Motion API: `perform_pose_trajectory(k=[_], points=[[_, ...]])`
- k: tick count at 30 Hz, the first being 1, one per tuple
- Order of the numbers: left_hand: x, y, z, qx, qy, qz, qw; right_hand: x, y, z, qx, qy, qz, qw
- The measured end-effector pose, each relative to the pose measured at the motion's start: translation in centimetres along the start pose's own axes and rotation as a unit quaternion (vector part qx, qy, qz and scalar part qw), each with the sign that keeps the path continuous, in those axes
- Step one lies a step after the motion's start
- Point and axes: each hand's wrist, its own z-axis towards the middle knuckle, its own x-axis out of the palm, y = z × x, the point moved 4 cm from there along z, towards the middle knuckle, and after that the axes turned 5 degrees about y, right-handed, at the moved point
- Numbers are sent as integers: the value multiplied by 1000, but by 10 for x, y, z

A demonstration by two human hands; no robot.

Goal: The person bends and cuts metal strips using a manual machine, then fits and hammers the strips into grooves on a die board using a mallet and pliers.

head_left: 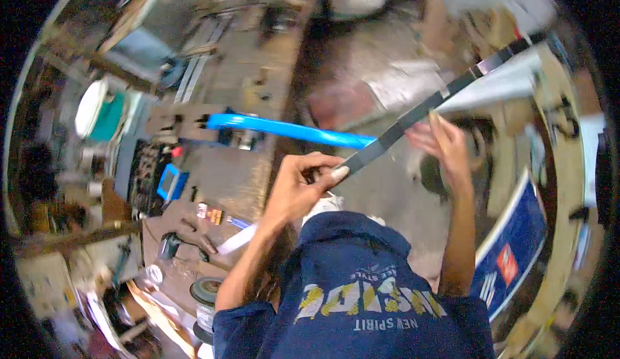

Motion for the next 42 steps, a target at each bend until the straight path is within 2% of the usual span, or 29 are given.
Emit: perform_pose_trajectory(k=[1, 2, 3, 4, 6, 7, 9, 10, 11, 12, 13, 15, 16, 18, 19, 20, 21, 26, 28, 30, 31, 35, 38, 40, 42], points=[[-26, 5, 5, 48, -79, -9, 996, 21, 5, 15, -18, 34, -49, 998], [-53, 9, 5, 91, -161, -16, 983, 39, 11, 29, -35, 72, -166, 983], [-85, 12, 7, 92, -222, 48, 970, 63, 14, 43, -12, 94, -239, 966], [-118, 18, 5, 140, -271, 106, 946, 86, 9, 59, 27, 103, -257, 960], [-177, 24, 0, 130, -346, 126, 921, 133, -7, 88, -52, 131, -301, 943], [-206, 26, -4, 155, -373, 155, 902, 156, -18, 100, -52, 145, -306, 940], [-260, 36, -15, 132, -426, 226, 866, 204, -32, 120, -210, 215, -432, 850], [-287, 49, -18, 106, -451, 264, 846, 214, -48, 130, -210, 229, -434, 845], [-310, 56, -23, 102, -470, 332, 811, 222, -70, 135, -140, 302, -450, 829], [-334, 66, -26, 83, -467, 352, 807, 230, -86, 140, -67, 372, -463, 802], [-354, 78, -28, 60, -478, 369, 795, 245, -78, 144, -67, 384, -465, 795], [-379, 96, -34, 14, -487, 382, 785, 266, -73, 142, 1, 429, -551, 716], [-387, 109, -36, 3, -492, 381, 783, 261, -88, 149, 2, 440, -551, 709], [-404, 145, -34, 20, -494, 369, 787, 242, -135, 163, 216, 484, -372, 762], [-409, 154, -31, 15, -495, 363, 789, 246, -136, 162, 220, 492, -374, 755], [-410, 166, -29, -27, -503, 354, 788, 251, -132, 162, 164, 484, -390, 766], [-411, 175, -27, -31, -504, 343, 792, 256, -125, 161, 106, 473, -405, 776], [-418, 203, -18, -57, -482, 317, 815, 300, -47, 150, 165, 441, -454, 757], [-418, 208, -15, -79, -472, 311, 821, 303, -35, 147, 198, 429, -477, 741], [-421, 214, -15, -60, -488, 287, 822, 298, -30, 145, 196, 394, -541, 717], [-421, 211, -14, -64, -489, 286, 821, 325, -12, 149, 222, 415, -508, 722], [-421, 225, -8, -82, -488, 270, 826, 308, -32, 147, 232, 414, -521, 710], [-418, 230, -4, -80, -486, 287, 822, 293, -44, 146, 145, 388, -547, 727], [-418, 227, -3, -81, -490, 299, 815, 310, -39, 151, 186, 407, -506, 737], [-418, 226, -3, -79, -490, 299, 815, 308, -43, 151, 185, 404, -506, 739]])
